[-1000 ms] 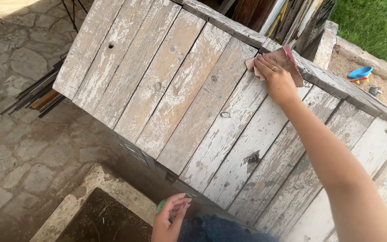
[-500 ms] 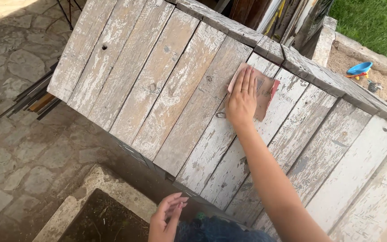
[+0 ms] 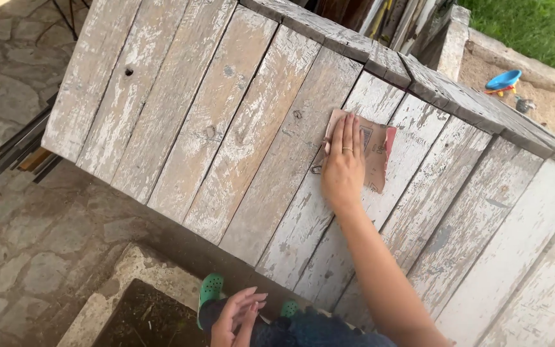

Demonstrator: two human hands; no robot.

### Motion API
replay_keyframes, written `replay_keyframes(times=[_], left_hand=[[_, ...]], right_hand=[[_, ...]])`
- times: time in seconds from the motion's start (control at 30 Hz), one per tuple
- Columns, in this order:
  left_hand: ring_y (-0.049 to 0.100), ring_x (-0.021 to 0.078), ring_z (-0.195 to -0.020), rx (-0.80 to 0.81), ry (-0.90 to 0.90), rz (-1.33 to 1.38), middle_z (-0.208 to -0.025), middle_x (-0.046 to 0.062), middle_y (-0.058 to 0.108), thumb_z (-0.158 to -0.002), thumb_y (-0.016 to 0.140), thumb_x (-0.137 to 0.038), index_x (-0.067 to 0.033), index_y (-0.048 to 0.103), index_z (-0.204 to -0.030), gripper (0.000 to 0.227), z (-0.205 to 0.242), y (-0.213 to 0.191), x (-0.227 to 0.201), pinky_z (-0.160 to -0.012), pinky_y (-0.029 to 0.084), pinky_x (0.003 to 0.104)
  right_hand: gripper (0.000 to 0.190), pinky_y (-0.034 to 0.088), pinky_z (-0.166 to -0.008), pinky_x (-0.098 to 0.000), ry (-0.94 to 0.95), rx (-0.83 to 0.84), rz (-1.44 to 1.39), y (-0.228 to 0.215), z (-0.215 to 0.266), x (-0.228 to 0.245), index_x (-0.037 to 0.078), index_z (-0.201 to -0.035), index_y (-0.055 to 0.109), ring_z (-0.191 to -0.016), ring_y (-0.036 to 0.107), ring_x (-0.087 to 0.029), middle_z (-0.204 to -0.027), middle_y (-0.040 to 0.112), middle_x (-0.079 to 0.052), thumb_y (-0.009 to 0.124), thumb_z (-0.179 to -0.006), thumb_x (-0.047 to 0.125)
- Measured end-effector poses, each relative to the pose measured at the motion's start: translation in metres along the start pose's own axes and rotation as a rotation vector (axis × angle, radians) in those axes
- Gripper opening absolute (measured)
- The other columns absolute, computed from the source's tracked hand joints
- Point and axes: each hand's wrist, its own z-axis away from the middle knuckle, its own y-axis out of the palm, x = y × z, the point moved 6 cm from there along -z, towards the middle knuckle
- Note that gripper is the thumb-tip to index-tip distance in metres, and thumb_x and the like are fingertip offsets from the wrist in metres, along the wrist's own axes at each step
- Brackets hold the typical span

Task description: Sanding the wooden planks of a structure to prepare the surface.

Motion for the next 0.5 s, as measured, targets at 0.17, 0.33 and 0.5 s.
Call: replay_keyframes(times=[0.17, 0.33, 0.5], left_hand=[[0.083, 0.0168, -0.108, 0.201, 0.212, -0.120, -0.120, 0.001, 0.084, -0.094, 0.057, -0.035, -0.0160, 0.068, -0.132, 0.044, -0.061, -0.036, -0.058, -0.090, 0.070, 0.032], [0.082, 0.0129, -0.116, 0.252, 0.090, -0.276, -0.120, -0.002, 0.088, -0.094, 0.060, -0.025, -0.0194, 0.073, -0.129, 0.038, -0.130, -0.116, -0.091, -0.105, 0.059, 0.028], [0.079, 0.0184, -0.119, 0.459, 0.352, -0.243, -0.128, 0.010, 0.082, -0.094, 0.060, -0.006, -0.0108, 0.062, -0.137, 0.044, -0.196, -0.173, -0.073, -0.109, 0.051, 0.031]], right_hand=[[0.055, 0.014, -0.130, -0.0478, 0.147, 0.010, 0.022, 0.010, -0.062, -0.027, -0.007, -0.159, 0.019, -0.156, 0.012, -0.038, -0.167, 0.016, -0.024, 0.040, -0.112, 0.012], [0.064, 0.012, -0.131, -0.0460, 0.280, 0.025, -0.034, 0.005, -0.008, 0.014, -0.004, -0.159, 0.020, -0.157, 0.014, -0.036, -0.167, 0.017, -0.022, 0.040, -0.099, -0.005], [0.060, 0.018, -0.130, -0.0456, 0.395, -0.045, -0.009, 0.000, -0.048, -0.014, 0.001, -0.160, 0.025, -0.156, 0.018, -0.034, -0.167, 0.023, -0.017, 0.043, -0.103, -0.003]])
